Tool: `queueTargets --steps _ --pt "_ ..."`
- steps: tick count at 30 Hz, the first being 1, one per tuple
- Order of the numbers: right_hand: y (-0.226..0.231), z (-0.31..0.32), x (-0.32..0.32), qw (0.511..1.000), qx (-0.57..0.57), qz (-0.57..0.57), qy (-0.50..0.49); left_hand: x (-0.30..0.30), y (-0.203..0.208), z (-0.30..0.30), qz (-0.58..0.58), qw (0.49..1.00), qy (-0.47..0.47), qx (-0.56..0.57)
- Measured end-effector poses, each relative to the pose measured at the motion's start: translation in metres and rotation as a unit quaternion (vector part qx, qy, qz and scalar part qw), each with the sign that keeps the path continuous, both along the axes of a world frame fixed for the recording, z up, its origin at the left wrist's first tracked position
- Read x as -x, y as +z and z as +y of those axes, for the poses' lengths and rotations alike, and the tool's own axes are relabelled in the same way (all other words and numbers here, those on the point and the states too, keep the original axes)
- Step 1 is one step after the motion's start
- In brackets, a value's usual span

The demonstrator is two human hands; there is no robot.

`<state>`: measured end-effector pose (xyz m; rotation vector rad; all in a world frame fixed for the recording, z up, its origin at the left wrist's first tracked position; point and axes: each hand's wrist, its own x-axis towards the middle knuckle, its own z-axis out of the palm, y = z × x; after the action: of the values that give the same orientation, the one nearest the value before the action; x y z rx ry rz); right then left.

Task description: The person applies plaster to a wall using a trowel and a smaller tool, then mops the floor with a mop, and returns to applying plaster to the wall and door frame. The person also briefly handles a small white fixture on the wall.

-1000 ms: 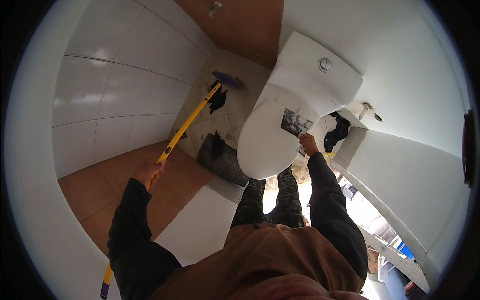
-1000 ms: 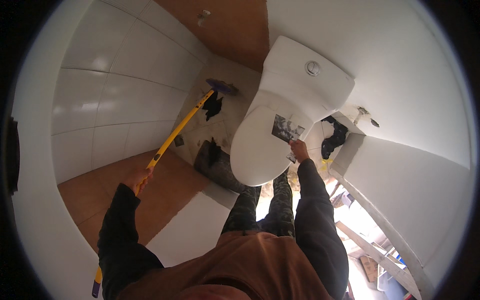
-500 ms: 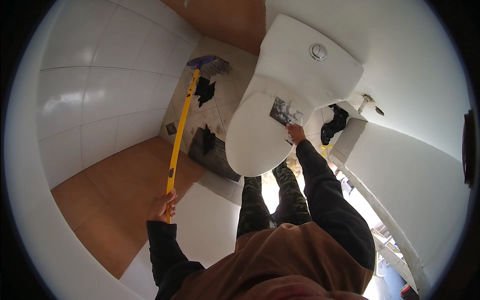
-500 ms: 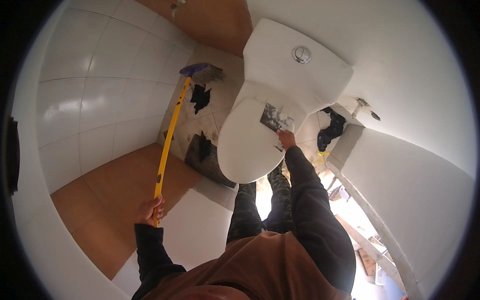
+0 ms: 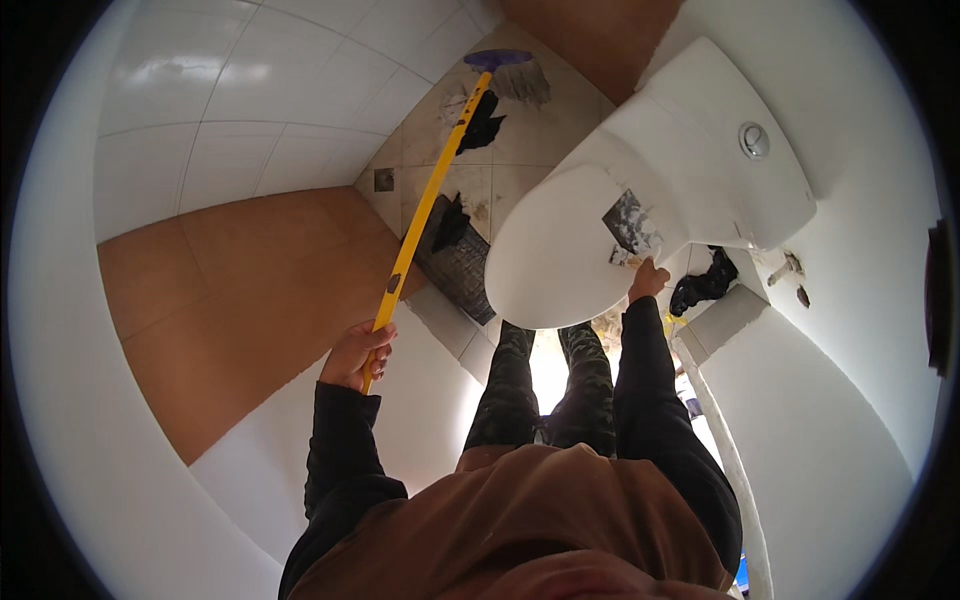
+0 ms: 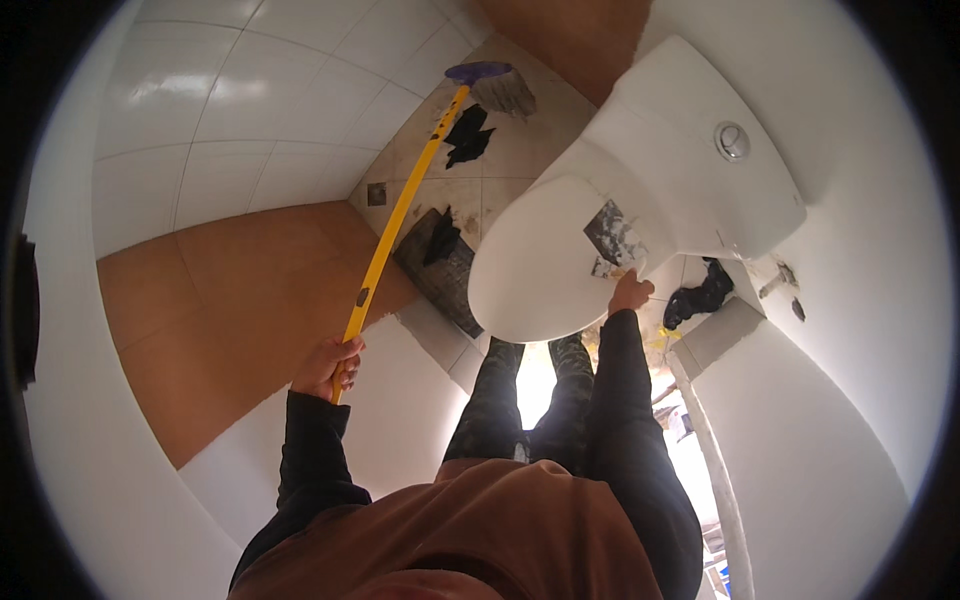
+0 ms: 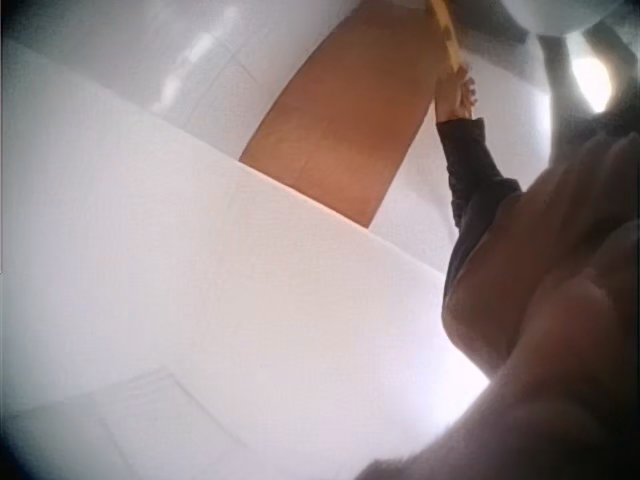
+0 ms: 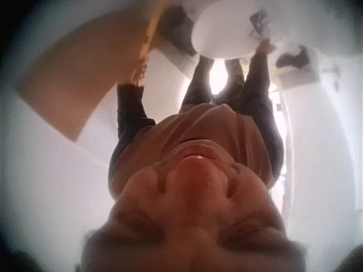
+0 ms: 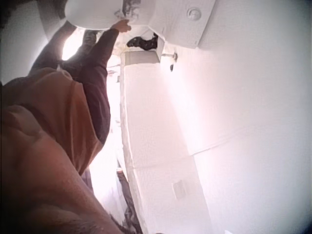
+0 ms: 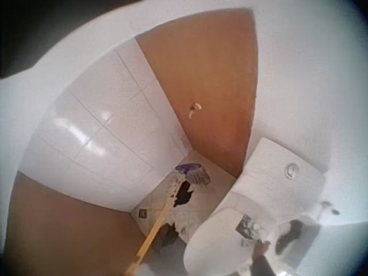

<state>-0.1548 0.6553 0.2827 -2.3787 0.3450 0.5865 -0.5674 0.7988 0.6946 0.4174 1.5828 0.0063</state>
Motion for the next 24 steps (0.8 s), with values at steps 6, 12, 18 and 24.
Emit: queueTargets --steps 6,12,18,24 --pt "0.144 0.081 0.091 0.879 -0.303 0.328 0.164 -0.021 0.001 -0.02 0.017 0.999 0.04 0.012" --pt "0.218 0.212 0.192 0.709 -0.383 0.578 0.13 -0.047 -0.011 -0.085 -0.054 0.994 0.094 0.0" --pt "0.194 0.196 0.229 0.759 -0.358 0.53 0.122 0.028 -0.132 -0.121 -0.139 0.972 0.184 0.048" --pt "0.165 0.177 0.245 0.794 -0.278 0.53 0.103 0.134 -0.465 -0.028 0.228 0.905 -0.213 -0.29"
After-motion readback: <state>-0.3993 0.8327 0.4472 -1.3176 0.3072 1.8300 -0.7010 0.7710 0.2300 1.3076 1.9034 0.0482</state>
